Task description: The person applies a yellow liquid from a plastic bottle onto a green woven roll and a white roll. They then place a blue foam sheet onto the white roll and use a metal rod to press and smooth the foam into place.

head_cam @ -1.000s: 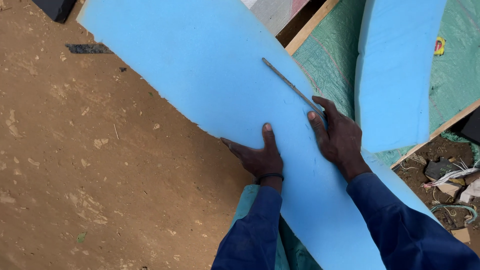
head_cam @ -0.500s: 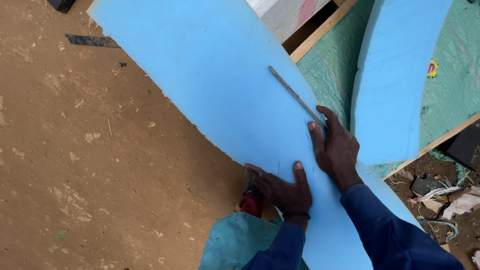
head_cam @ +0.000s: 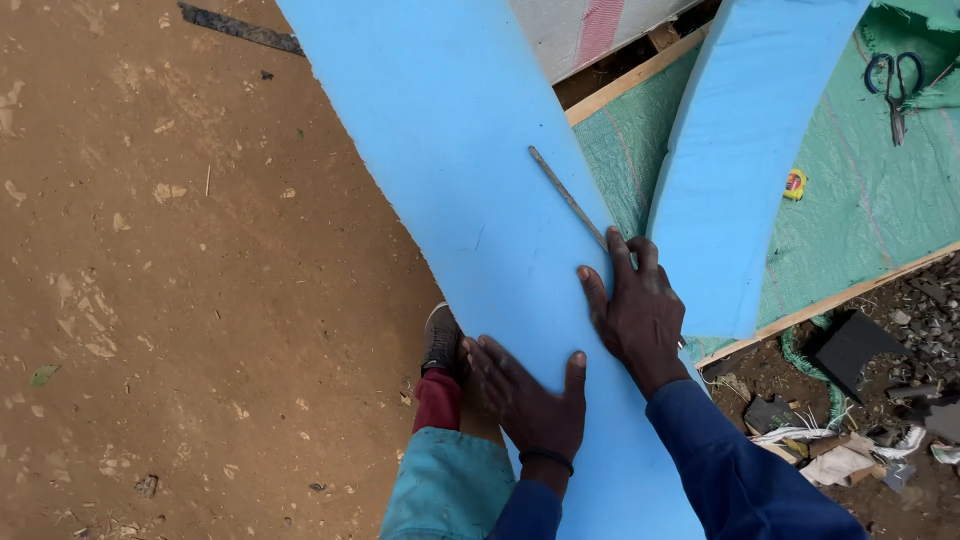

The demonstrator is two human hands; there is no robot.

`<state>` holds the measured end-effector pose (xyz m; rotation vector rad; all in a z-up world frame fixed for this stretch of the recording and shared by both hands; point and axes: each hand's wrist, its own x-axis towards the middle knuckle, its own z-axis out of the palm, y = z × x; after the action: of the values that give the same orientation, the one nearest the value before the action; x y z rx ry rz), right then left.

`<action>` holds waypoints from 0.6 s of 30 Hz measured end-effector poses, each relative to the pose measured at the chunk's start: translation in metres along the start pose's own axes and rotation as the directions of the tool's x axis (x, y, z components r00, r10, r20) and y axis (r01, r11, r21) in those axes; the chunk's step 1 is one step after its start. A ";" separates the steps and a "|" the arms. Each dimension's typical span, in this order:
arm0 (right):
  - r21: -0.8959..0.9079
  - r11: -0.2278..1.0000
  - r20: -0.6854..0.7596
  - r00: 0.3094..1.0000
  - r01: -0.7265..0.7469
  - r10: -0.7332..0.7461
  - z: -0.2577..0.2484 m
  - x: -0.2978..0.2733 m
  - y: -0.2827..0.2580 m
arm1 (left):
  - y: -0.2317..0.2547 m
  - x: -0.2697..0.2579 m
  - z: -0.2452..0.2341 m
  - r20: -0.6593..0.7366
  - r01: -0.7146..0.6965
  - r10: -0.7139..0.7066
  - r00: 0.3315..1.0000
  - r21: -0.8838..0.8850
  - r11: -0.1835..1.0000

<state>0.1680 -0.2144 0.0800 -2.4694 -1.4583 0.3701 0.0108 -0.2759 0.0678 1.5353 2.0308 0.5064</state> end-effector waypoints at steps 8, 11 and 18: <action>0.305 0.936 0.216 0.970 -0.176 0.112 0.030 -0.068 0.075 | -0.009 -0.037 0.038 -0.186 -0.199 0.173 0.967 -0.134 0.971; 0.327 0.930 0.179 0.977 -0.170 0.116 0.030 -0.068 0.070 | -0.012 -0.037 0.037 -0.211 -0.230 0.200 0.957 -0.126 0.965; 0.123 0.982 0.107 0.986 -0.143 0.130 -0.013 -0.132 0.075 | -0.031 -0.175 -0.003 -0.035 -0.030 0.032 0.999 0.048 0.998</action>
<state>0.1723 -0.3668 0.0786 -2.4834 -1.2583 0.6022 0.0219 -0.4525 0.0854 1.5989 2.0623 0.5043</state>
